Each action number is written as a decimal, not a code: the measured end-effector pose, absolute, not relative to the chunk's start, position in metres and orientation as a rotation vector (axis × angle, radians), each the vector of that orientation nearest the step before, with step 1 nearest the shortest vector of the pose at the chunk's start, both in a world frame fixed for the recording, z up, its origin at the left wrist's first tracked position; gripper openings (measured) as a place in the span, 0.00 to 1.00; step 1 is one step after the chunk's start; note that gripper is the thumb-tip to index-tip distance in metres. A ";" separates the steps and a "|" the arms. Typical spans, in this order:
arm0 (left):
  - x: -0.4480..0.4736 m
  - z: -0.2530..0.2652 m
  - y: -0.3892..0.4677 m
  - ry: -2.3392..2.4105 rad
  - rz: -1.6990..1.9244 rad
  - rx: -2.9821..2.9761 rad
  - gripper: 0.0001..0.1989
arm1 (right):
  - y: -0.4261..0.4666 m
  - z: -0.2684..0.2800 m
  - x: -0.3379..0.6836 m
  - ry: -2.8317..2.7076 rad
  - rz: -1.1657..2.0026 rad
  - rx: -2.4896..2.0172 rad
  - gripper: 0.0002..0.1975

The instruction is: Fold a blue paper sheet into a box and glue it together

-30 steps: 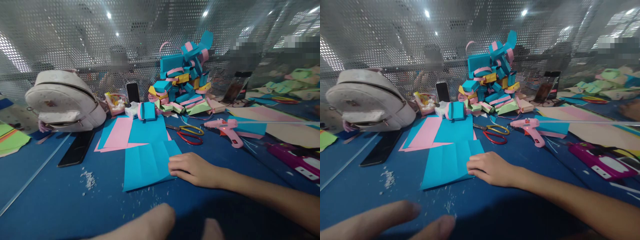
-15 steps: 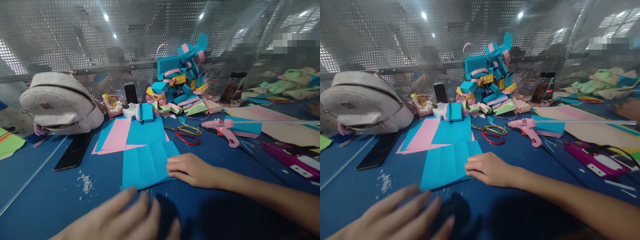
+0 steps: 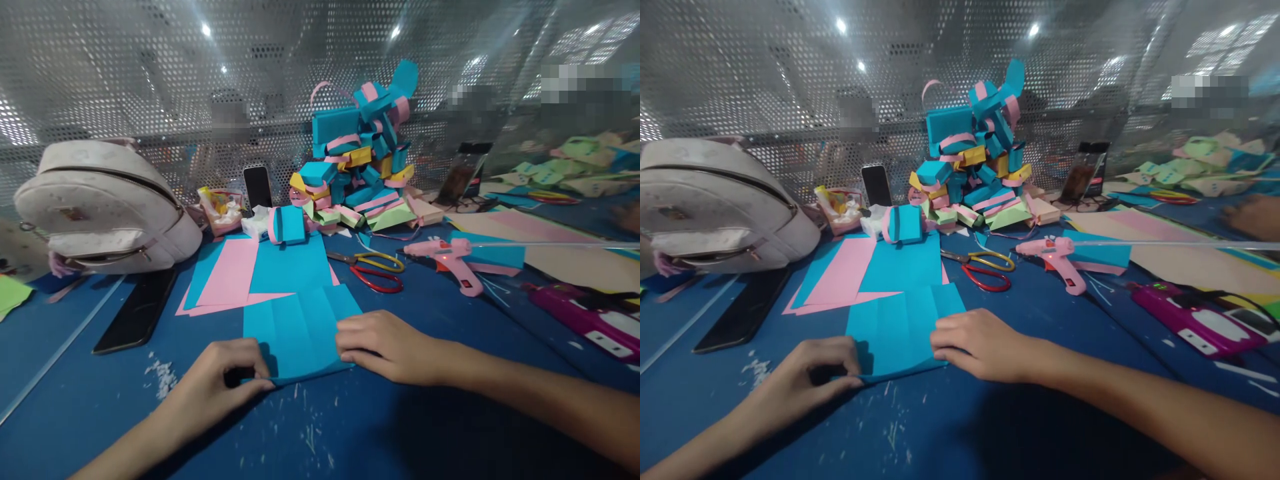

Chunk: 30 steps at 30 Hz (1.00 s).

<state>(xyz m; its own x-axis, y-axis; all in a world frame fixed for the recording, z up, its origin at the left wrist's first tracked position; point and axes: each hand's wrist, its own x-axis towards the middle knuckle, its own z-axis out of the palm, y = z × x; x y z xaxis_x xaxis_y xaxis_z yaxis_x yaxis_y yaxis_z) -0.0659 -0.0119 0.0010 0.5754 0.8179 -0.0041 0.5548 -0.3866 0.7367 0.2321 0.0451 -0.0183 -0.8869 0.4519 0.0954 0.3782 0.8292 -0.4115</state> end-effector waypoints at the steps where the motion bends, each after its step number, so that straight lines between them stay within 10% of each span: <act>1: -0.067 0.000 -0.011 1.096 0.487 2.077 0.09 | 0.045 -0.018 0.232 -2.822 0.584 -0.649 0.14; 30: -0.069 -0.008 -0.011 0.924 0.191 2.742 0.11 | 0.044 -0.018 0.235 -2.979 0.249 -0.485 0.11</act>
<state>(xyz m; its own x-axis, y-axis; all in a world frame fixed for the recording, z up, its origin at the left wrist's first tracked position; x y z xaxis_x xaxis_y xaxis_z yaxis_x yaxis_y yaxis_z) -0.0685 -0.0113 -0.0078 0.7912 0.6098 0.0466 0.5781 -0.7706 0.2681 0.2350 0.0442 -0.0181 -0.9424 0.3235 0.0845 0.3050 0.9353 -0.1795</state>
